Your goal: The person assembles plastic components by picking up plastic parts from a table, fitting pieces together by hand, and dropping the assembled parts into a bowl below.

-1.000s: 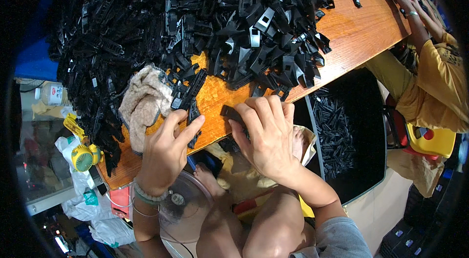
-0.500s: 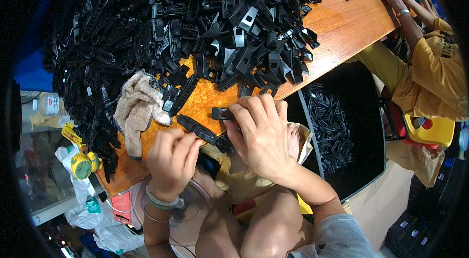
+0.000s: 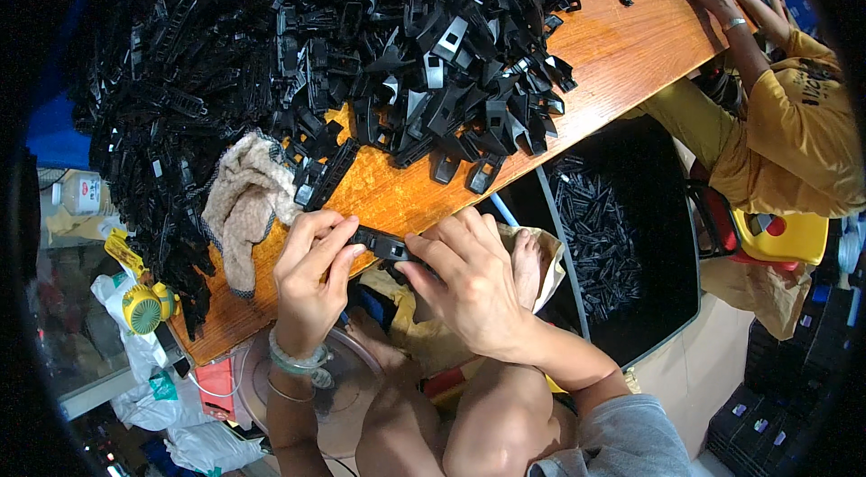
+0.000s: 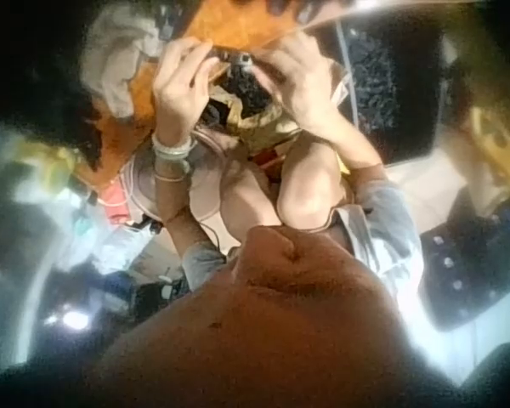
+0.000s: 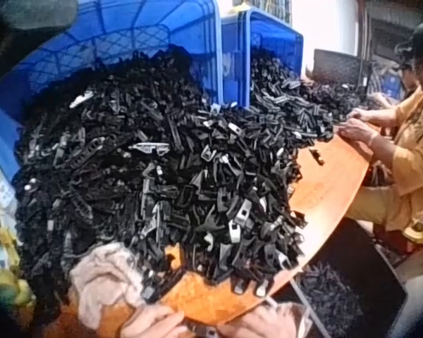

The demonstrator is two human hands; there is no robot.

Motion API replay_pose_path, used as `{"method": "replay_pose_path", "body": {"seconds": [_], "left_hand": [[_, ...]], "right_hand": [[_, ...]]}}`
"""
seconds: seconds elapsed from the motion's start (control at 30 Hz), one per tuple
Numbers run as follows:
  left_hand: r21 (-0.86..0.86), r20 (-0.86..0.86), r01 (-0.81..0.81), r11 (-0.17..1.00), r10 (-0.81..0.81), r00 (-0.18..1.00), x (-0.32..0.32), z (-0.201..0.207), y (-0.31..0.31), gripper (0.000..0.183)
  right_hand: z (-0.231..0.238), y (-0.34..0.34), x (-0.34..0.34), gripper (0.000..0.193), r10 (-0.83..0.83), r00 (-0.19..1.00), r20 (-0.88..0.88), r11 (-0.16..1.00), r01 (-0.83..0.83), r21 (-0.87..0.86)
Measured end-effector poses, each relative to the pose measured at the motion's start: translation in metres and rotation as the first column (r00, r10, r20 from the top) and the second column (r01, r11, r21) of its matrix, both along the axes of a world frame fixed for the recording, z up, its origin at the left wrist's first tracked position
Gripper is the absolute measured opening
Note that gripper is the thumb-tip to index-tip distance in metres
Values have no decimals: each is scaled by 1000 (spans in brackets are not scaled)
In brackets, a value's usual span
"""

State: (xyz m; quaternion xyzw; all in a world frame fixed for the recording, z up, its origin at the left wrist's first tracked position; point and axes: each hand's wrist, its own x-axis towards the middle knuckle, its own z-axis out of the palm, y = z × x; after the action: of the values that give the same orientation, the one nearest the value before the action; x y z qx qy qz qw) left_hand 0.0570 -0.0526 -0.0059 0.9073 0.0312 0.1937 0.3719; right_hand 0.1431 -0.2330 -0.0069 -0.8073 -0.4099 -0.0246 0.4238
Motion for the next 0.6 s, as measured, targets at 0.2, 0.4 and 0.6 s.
{"method": "replay_pose_path", "body": {"seconds": [0.2,0.4,0.6], "left_hand": [[16,-25,94,995,-94,995,-1,6,-1,33],[-206,-111,51,977,-75,991,2,16,13,23],[219,42,-135,966,129,991,31,11,5,23]], "right_hand": [[-2,14,0,25,18,998,57,1000,-17,-9],[-14,1,0,27,62,998,3,997,-63,39],[-16,-24,12,21,92,990,107,992,-100,74]]}}
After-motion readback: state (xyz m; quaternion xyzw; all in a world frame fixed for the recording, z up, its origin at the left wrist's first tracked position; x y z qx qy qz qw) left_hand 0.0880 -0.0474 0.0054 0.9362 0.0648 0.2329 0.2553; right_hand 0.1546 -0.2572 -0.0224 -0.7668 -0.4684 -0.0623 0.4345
